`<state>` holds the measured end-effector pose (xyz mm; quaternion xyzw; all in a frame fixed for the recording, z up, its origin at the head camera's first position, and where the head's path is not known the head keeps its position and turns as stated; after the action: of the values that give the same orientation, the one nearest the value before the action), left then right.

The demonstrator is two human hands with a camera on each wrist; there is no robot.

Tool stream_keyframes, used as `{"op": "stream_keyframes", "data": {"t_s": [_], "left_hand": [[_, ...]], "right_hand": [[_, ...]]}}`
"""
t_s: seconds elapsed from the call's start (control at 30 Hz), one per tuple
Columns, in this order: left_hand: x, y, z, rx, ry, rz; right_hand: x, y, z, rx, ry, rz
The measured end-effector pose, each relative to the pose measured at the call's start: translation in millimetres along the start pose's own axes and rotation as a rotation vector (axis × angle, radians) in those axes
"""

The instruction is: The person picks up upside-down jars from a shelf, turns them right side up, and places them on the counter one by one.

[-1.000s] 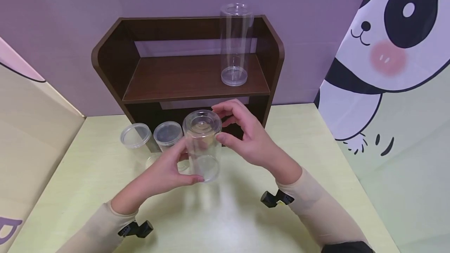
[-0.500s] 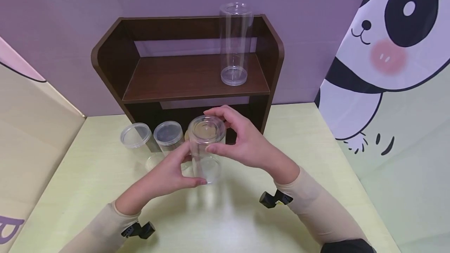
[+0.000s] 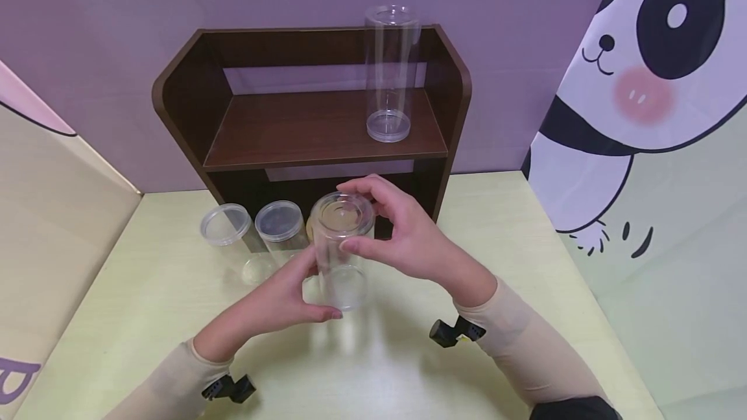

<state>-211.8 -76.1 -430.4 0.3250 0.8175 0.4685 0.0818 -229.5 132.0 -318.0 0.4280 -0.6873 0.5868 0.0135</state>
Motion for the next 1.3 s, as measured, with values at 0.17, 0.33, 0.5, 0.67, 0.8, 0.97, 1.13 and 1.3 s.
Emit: {"op": "stream_keyframes", "data": {"t_s": [0.17, 0.33, 0.5, 0.67, 0.8, 0.97, 1.13, 1.3], "left_hand": [[-2.1, -2.2, 1.3, -0.004, 0.002, -0.002], [-5.0, -3.8, 0.6, 0.012, 0.014, 0.020], [-12.0, -6.7, -4.4, 0.050, 0.031, 0.017], [-20.6, -7.1, -12.8, 0.085, 0.051, 0.008], [-27.6, -4.4, -22.3, 0.094, 0.067, 0.027], [-36.3, 1.2, -36.2, 0.108, 0.097, 0.025], [-43.2, 7.4, -49.9, 0.075, 0.144, 0.037], [-47.0, 11.7, -62.4, -0.011, 0.204, 0.100]], "right_hand": [[-1, 0, -1, 0.014, 0.003, 0.001], [-6, 3, -4, 0.036, 0.000, -0.001], [-10, 8, -11, 0.069, -0.022, -0.026], [-18, 13, -20, 0.099, -0.059, -0.046], [-27, 19, -29, 0.103, -0.082, -0.039], [-37, 28, -36, 0.098, -0.113, -0.025], [-44, 36, -37, 0.103, -0.140, -0.006], [-49, 42, -34, 0.077, -0.140, 0.024]]}}
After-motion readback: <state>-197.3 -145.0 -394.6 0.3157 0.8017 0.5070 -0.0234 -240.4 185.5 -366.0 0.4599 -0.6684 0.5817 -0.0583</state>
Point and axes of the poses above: each hand's wrist, its own x-axis towards the middle knuckle, its own z-axis out of the palm, y = z × x, the point moved 5 cm from there along x, towards the middle knuckle, and after that the axes turned 4 degrees about x, right-handed, at the moved point
